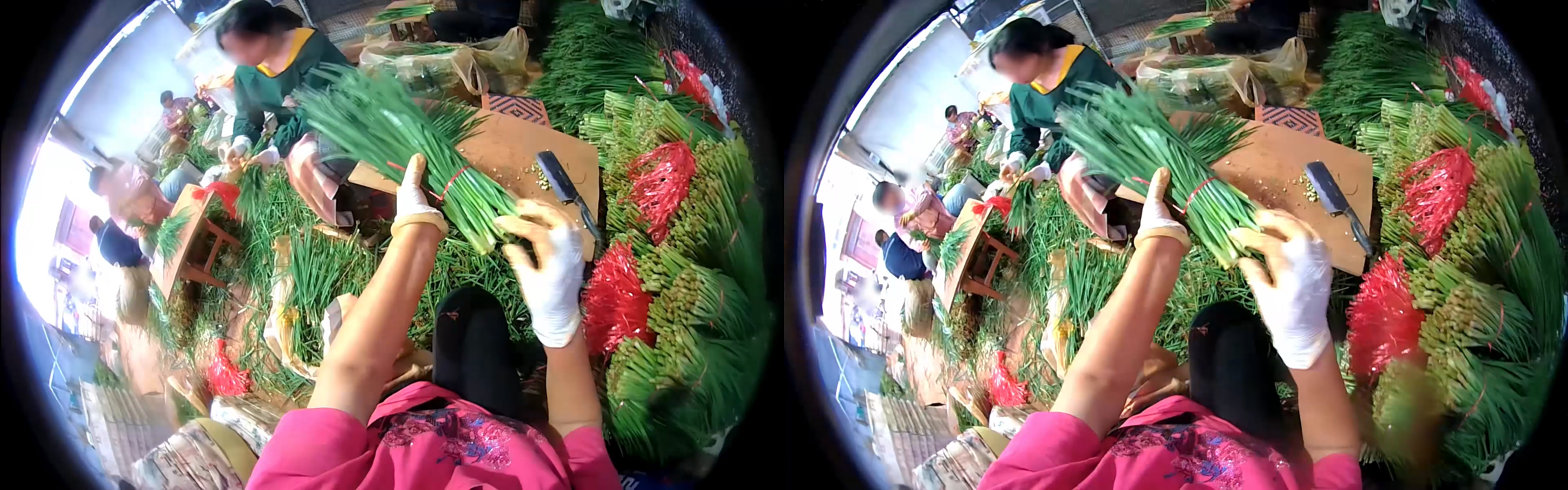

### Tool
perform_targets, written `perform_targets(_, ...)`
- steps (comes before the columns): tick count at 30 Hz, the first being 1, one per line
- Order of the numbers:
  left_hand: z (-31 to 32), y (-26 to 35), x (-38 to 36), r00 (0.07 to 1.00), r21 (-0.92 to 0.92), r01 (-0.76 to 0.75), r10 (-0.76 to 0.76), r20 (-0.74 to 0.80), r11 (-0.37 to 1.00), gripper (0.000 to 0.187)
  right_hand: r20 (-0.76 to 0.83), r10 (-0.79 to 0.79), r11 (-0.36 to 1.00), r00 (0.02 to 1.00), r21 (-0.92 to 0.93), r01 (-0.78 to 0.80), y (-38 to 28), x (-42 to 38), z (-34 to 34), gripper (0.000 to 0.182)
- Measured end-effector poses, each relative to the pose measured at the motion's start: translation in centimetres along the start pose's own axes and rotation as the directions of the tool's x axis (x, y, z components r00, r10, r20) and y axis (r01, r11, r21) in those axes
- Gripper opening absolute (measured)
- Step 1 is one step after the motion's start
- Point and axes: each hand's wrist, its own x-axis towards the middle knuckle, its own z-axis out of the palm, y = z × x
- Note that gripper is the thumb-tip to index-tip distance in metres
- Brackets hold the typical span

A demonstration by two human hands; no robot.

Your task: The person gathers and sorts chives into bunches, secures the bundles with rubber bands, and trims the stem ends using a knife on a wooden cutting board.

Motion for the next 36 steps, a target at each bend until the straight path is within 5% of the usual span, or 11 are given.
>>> perform_targets(2, 0.0, 0.7, -2.3, 0.985, -0.05, -0.051, 0.042, -0.17, 0.997, 0.033, 0.044, -0.107, 0.991, 0.993, -0.072, 0.11, -2.0, -0.1, 0.1, 0.034)
perform_targets(3, -2.1, 0.7, -1.4, 0.998, -0.054, -0.067, 0.065, -0.026, 0.996, 0.035, 0.078, -0.134, 0.989, 0.988, -0.053, 0.139, -2.1, -0.4, 0.6, 0.034)
perform_targets(12, -3.4, 3.5, -9.6, 0.89, -0.181, -0.442, 0.405, -0.207, 0.878, 0.068, 0.075, -0.359, 0.913, 0.93, -0.177, 0.366, -5.7, -2.4, 1.4, 0.012)
perform_targets(14, -1.2, 4.1, -15.1, 0.805, -0.16, -0.581, 0.534, -0.259, 0.798, 0.047, 0.004, -0.362, 0.924, 0.932, -0.13, 0.359, -7.0, -3.4, 1.6, 0.01)
perform_targets(18, -5.5, 6.3, -14.3, 0.862, -0.228, -0.506, 0.494, -0.113, 0.832, 0.047, -0.053, -0.409, 0.91, 0.911, -0.098, 0.403, -8.9, -5.5, 0.5, 0.009)
perform_targets(24, -6.9, 8.7, -17.8, 0.867, -0.223, -0.497, 0.468, -0.169, 0.839, 0.049, -0.09, -0.439, 0.898, 0.894, -0.081, 0.433, -9.9, -8.9, -2.1, 0.01)
perform_targets(26, -6.9, 10.3, -19.8, 0.912, -0.265, -0.409, 0.397, -0.102, 0.873, 0.051, -0.072, -0.409, 0.91, 0.91, -0.103, 0.401, -9.5, -10.1, -3.8, 0.013)
perform_targets(30, -7.6, 14.0, -21.7, 0.844, -0.403, -0.476, 0.535, 0.042, 0.782, 0.053, -0.002, -0.266, 0.953, 0.964, -0.149, 0.262, -6.7, -12.7, -7.2, 0.019)
perform_targets(32, -6.4, 14.8, -25.4, 0.809, -0.328, -0.562, 0.587, -0.027, 0.76, 0.054, 0.247, 0.087, 0.94, 0.965, -0.341, 0.002, -2.5, -14.7, -7.9, 0.022)
perform_targets(34, -6.0, 15.6, -28.2, 0.816, -0.399, -0.492, 0.57, 0.098, 0.774, 0.056, 0.264, 0.308, 0.951, 0.914, -0.081, -0.297, 0.8, -16.8, -7.6, 0.026)
perform_targets(36, -6.6, 15.9, -27.7, 0.762, -0.388, -0.516, 0.617, 0.199, 0.763, 0.059, 0.142, 0.146, 0.962, 0.979, 0.211, -0.174, -2.5, -14.0, -8.0, 0.034)
